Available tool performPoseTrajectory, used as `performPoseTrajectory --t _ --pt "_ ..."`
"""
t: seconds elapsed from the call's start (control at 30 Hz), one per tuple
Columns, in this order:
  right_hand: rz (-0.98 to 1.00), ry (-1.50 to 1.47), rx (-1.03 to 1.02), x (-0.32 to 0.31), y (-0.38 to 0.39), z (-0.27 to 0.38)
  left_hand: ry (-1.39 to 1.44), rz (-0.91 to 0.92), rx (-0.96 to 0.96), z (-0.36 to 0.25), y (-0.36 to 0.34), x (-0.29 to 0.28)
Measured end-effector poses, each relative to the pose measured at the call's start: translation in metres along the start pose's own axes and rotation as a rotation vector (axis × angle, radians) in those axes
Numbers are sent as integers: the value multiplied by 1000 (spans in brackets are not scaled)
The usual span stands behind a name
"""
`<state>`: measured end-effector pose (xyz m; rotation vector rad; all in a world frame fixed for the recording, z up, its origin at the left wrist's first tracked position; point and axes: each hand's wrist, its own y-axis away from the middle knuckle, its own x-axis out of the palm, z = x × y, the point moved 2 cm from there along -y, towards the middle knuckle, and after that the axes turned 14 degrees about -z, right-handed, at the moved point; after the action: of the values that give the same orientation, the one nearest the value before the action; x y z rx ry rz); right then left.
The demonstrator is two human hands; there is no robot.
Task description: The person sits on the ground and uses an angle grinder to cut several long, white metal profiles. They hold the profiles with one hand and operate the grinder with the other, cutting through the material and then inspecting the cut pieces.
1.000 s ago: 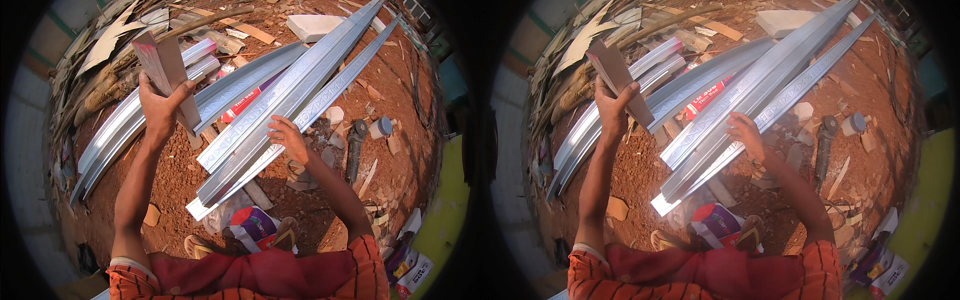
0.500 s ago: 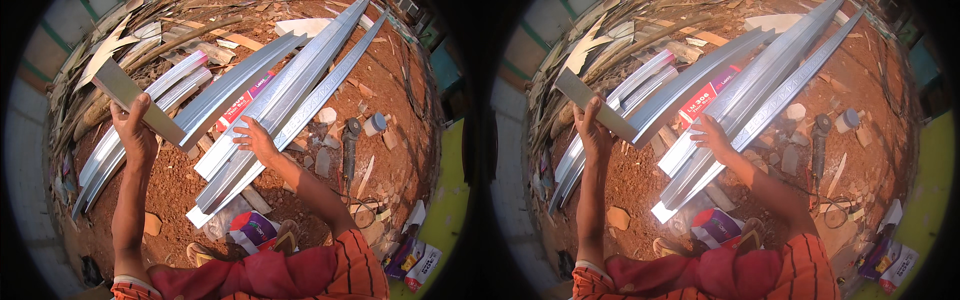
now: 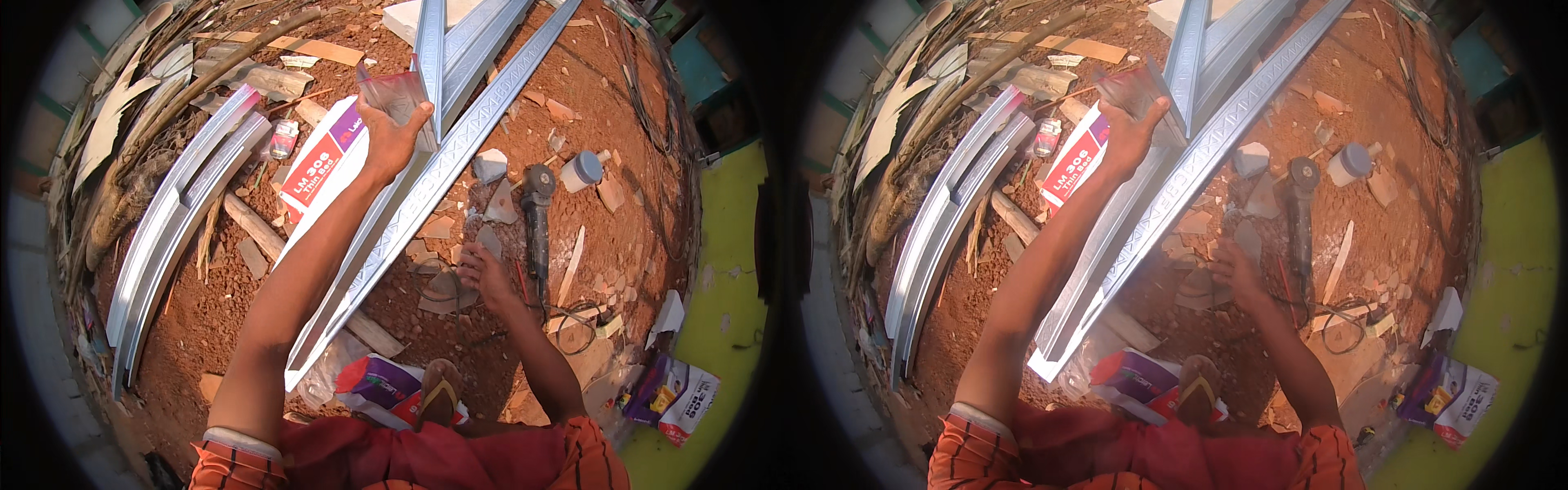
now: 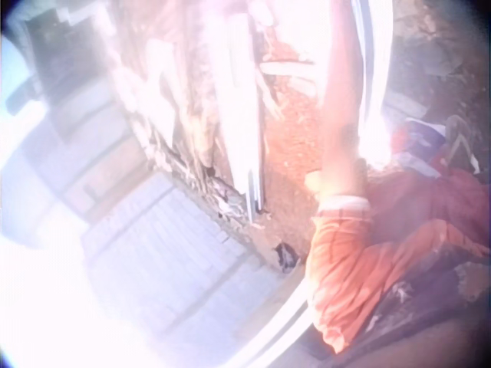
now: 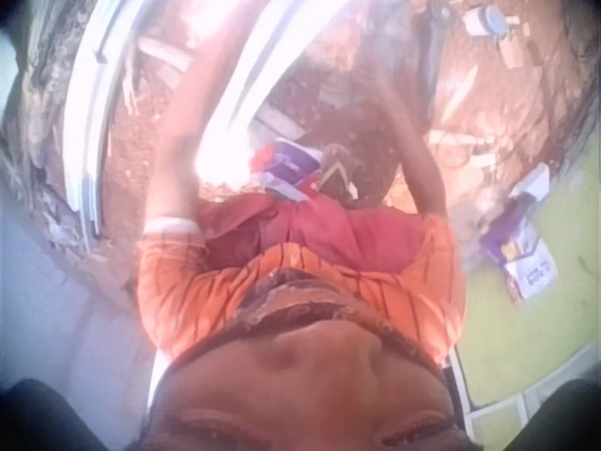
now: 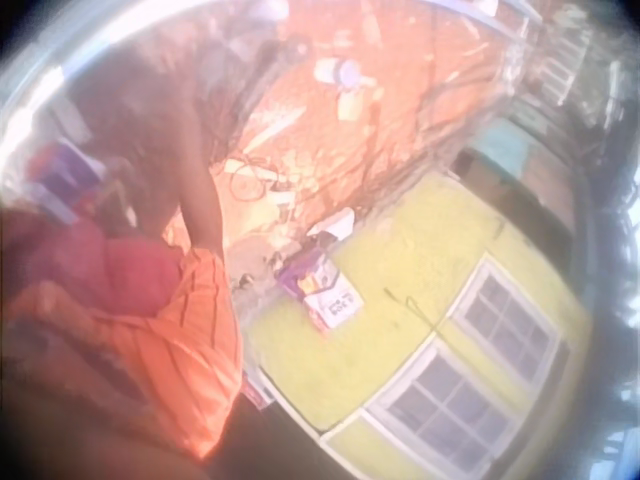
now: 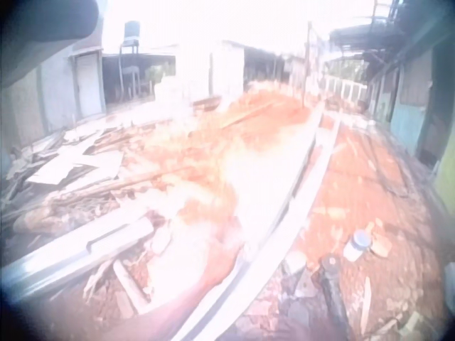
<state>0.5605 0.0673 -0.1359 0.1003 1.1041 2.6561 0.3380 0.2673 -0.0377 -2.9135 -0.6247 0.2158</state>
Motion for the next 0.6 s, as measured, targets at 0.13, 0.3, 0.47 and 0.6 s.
performPoseTrajectory --t 0.13,0.3,0.47,0.6 --pt "-146 157 -50 -20 -5 7 42 188 -28 -11 -50 24" --pt "-749 732 -772 -94 -50 17 -423 388 134 0 -37 -47" --pt "-831 760 -614 -157 -95 4 -827 299 237 99 -30 -233" --pt "-708 881 -453 -152 -114 -5 -1263 -130 263 116 -4 -431"
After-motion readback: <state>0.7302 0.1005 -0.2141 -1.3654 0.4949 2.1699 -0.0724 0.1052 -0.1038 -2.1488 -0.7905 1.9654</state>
